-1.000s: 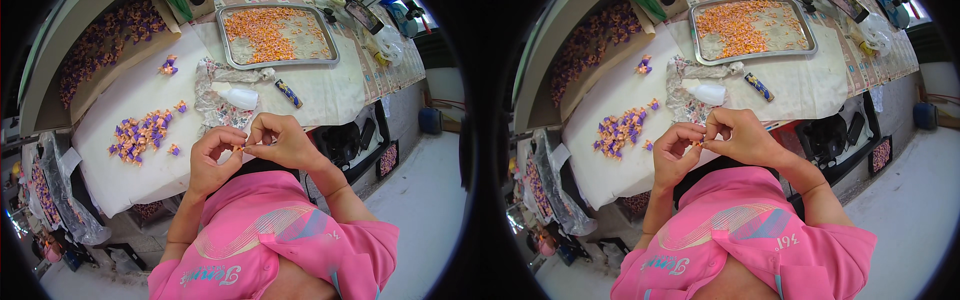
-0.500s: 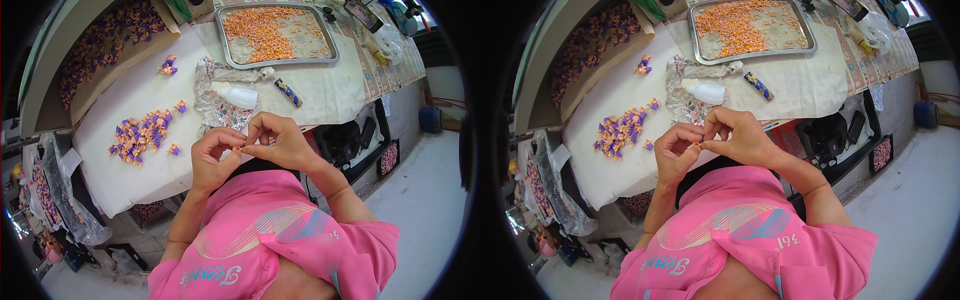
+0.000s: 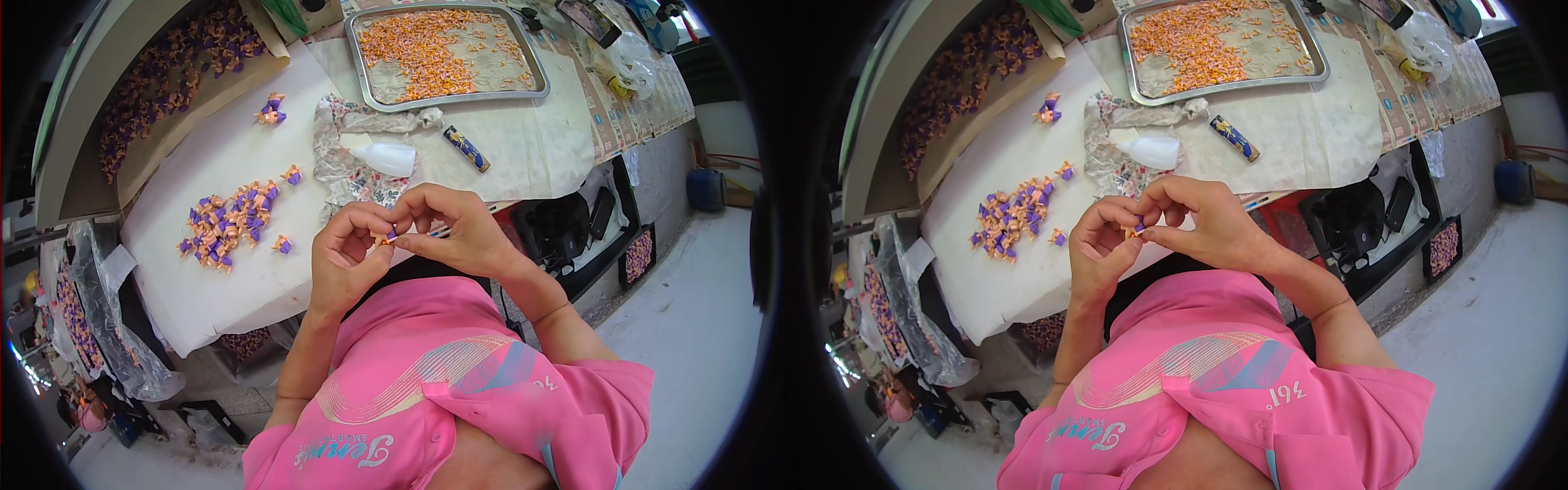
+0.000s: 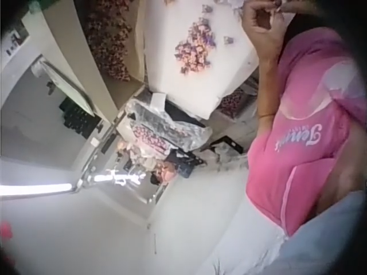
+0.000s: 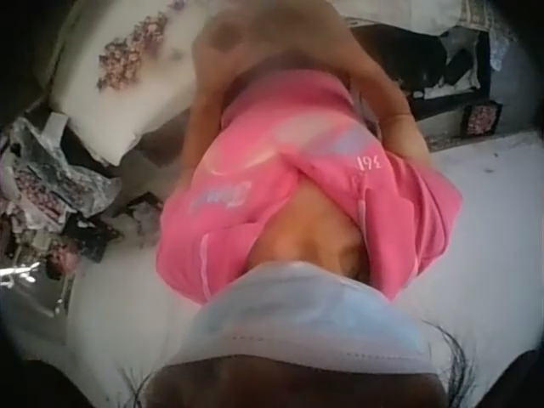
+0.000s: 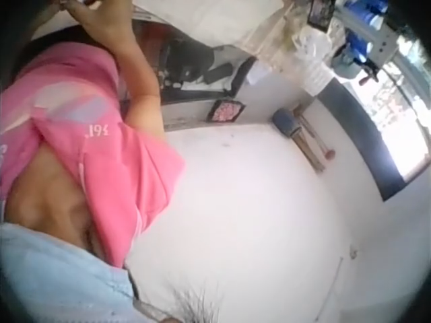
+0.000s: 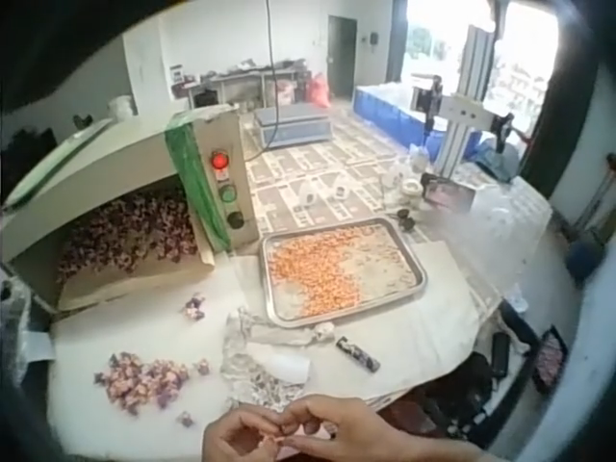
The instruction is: Assembling small colorful plastic flower parts onto a white framework using a glue bottle.
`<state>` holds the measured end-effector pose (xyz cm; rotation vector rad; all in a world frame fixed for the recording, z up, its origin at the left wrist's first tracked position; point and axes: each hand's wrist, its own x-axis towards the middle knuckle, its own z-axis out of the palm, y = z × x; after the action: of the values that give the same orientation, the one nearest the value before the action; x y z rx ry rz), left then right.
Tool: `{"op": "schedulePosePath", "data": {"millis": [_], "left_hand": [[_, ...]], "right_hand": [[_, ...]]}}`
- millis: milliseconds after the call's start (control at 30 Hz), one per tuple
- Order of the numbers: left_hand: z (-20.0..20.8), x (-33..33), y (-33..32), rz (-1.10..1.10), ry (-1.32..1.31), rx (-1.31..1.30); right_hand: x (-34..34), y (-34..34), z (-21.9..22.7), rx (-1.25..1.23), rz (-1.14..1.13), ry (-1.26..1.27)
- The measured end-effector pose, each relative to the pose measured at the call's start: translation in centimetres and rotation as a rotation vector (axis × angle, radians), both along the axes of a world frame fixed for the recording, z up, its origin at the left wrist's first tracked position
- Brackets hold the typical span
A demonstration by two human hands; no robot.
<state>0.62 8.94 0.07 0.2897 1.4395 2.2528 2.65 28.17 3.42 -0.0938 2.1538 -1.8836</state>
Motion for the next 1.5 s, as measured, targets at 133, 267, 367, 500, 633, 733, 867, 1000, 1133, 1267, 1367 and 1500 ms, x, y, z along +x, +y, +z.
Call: {"op": "schedulePosePath", "data": {"millis": [133, 267, 367, 500, 633, 733, 867, 1000, 1133, 1267, 1367, 1500], "left_hand": [[0.2, 0.5, 0.4, 0.002, 0.046, -0.032], [0.0, 1.0, 0.7, 0.043, 0.098, -0.092], [0.0, 1.0, 0.8, 0.058, 0.092, -0.084], [0.6, 1.1, 0.3, 0.04, -0.253, -0.05], [1.0, 0.4, -0.9, 0.04, -0.41, 0.028], [1.4, 0.1, -2.0, 0.058, -0.452, 0.019], [1.8, -0.5, -3.0, 0.103, -0.438, -0.044], [1.7, -1.4, -4.5, 0.182, -0.219, -0.273], [0.3, -3.1, -7.0, 0.409, 0.265, -0.812], [0.2, -4.9, -9.7, 0.439, 0.694, -1.197], [1.2, -5.9, -10.8, 0.459, 0.86, -1.262], [2.1, -8.8, -11.3, 0.48, 0.86, -1.267]], "right_hand": [[0.5, 0.3, 0.1, -0.013, -0.01, 0.014], [1.1, 0.3, -0.2, 0.02, -0.045, 0.036], [1.1, 0.3, -0.4, 0.022, -0.058, 0.031], [0.8, 0.3, -0.8, -0.063, -0.054, 0.011], [0.4, 0.2, -1.0, -0.119, -0.105, -0.006], [-0.1, -0.2, -1.2, -0.093, -0.128, -0.01], [-0.9, -1.0, -1.5, 0.011, -0.146, 0.02], [-2.1, -1.8, -2.4, 0.234, -0.184, 0.258], [-3.4, -2.5, -2.9, 0.379, -0.215, 0.39], [-5.3, -3.1, -3.8, 0.539, -0.256, 0.595], [-5.9, -3.2, -3.6, 0.602, -0.226, 0.54], [-6.0, -3.4, -2.4, 0.65, -0.186, 0.433]]}}
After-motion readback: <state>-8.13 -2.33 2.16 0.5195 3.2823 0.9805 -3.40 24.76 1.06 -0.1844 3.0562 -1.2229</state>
